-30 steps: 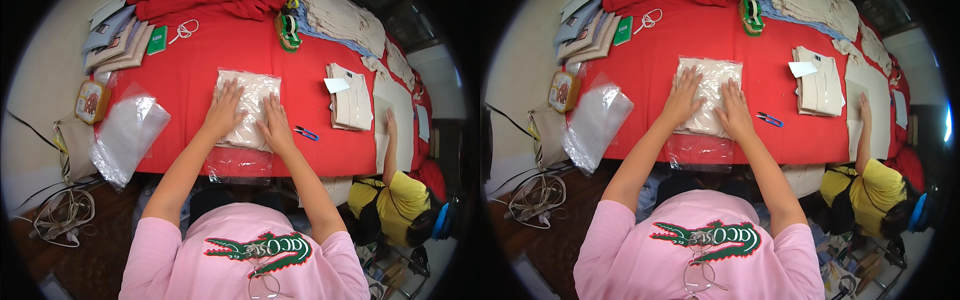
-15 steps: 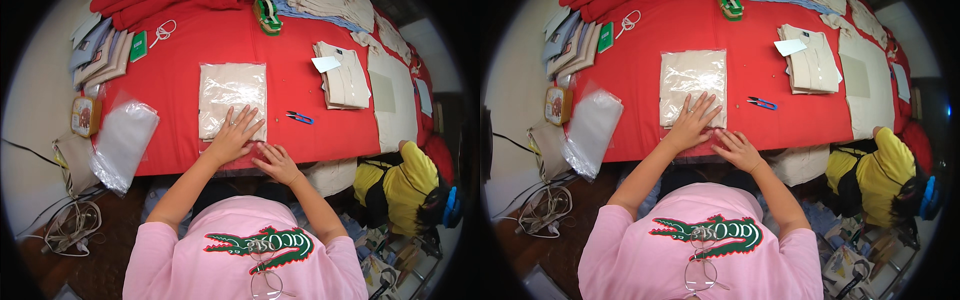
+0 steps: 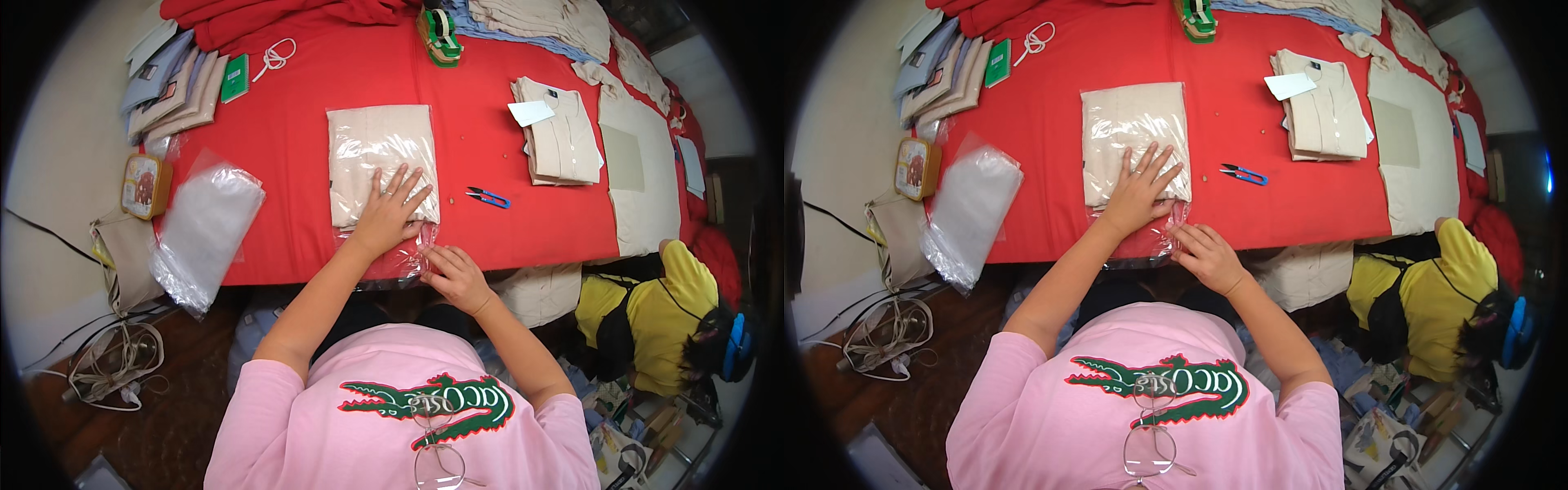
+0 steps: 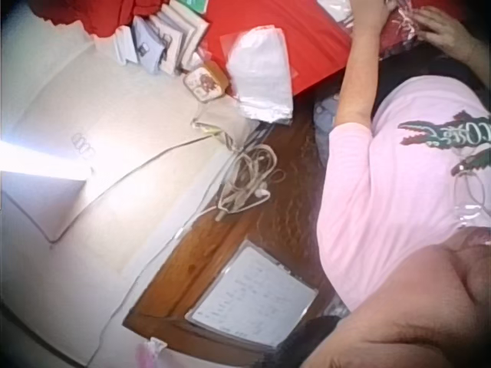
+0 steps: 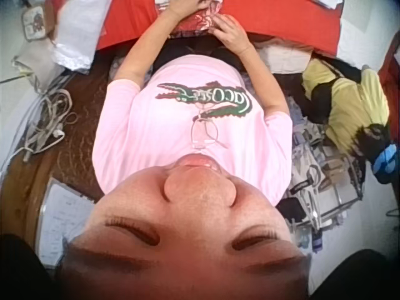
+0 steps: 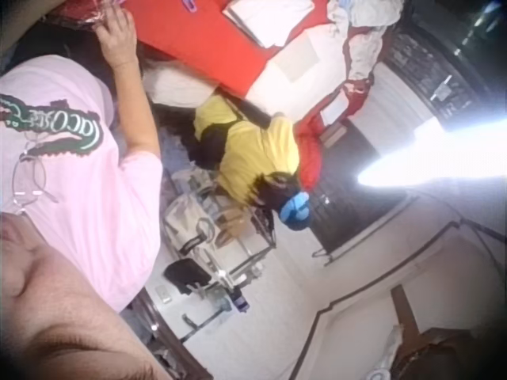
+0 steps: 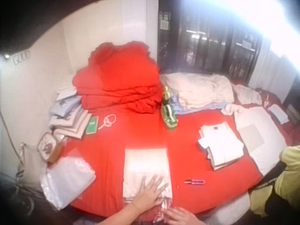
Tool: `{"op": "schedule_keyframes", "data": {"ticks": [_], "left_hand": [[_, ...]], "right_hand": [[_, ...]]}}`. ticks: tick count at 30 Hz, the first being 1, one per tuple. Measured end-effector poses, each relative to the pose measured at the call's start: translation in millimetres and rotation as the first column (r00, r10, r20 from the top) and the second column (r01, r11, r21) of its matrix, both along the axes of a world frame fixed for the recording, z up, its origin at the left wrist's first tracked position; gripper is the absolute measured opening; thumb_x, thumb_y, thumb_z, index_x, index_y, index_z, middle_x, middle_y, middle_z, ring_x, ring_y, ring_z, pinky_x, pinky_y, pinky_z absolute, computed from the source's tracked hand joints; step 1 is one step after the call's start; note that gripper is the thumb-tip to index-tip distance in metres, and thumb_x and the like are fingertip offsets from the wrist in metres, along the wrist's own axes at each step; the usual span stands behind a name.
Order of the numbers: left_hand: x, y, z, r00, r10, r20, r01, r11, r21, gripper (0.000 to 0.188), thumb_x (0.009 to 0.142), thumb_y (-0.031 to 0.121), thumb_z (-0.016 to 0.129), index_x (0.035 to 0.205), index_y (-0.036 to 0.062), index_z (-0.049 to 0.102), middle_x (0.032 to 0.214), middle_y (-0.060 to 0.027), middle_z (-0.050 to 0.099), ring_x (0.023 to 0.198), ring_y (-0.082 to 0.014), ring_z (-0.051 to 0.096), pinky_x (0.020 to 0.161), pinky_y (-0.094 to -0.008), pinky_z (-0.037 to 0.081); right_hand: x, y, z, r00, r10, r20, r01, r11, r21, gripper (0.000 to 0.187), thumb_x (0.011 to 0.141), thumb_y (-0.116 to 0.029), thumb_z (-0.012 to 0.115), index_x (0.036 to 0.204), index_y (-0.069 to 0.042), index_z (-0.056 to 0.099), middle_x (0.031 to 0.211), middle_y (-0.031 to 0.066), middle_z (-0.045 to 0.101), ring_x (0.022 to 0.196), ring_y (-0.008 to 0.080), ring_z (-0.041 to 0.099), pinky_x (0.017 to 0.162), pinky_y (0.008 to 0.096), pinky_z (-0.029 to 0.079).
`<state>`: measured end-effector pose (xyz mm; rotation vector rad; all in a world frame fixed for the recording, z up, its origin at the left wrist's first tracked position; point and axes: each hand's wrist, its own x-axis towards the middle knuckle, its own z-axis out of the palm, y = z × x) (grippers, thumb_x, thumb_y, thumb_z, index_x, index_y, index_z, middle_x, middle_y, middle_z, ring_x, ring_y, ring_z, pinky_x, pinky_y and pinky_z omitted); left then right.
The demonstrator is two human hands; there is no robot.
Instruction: The person places folded shirts into clear plastic bags, smooths the bags to remove air, and seals them. The person handles both blue and tan shirts, repeating the process for each garment.
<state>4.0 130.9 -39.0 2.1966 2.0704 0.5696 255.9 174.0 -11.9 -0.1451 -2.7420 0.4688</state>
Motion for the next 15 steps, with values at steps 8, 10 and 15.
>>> {"op": "schedule_keyframes", "data": {"ticks": [8, 10, 15], "left_hand": [[-26, -74, 21, 0.98, -0.046, 0.194, 0.095, 0.964, -0.248, 0.11, 0.088, 0.069, 0.07, 0.169, 0.0083, 0.029, 0.179, -0.0158, 0.017, 0.166, -0.0375, 0.012, 0.132, -0.0596, 0.008], [-39, -106, 32, 0.968, -0.089, 0.235, 0.163, 0.933, -0.32, 0.115, 0.085, 0.073, 0.069, 0.169, 0.0068, 0.028, 0.179, -0.0169, 0.018, 0.166, -0.0377, 0.012, 0.133, -0.0587, 0.007], [-49, -153, 52, 0.976, -0.096, 0.196, 0.178, 0.87, -0.459, 0.118, 0.081, 0.073, 0.075, 0.168, 0.0072, 0.03, 0.177, -0.0181, 0.023, 0.166, -0.0353, 0.014, 0.134, -0.0559, 0.008]], "right_hand": [[-1, 25, 8, 0.996, 0.031, 0.083, -0.039, 0.995, 0.09, 0.028, 0.092, -0.019, 0.071, 0.12, -0.015, 0.074, 0.137, 0.0073, 0.07, 0.127, 0.0279, 0.064, 0.108, 0.048, 0.05], [-6, 25, 8, 0.998, 0.026, 0.062, -0.025, 1.0, -0.012, 0.025, 0.09, -0.017, 0.075, 0.115, -0.014, 0.075, 0.136, 0.008, 0.07, 0.125, 0.0285, 0.065, 0.104, 0.0475, 0.052], [-19, 23, 15, 0.996, -0.084, -0.035, 0.071, 0.958, -0.276, 0.017, 0.089, -0.012, 0.078, 0.106, -0.009, 0.076, 0.126, 0.0099, 0.074, 0.112, 0.0322, 0.07, 0.096, 0.0445, 0.056]]}}
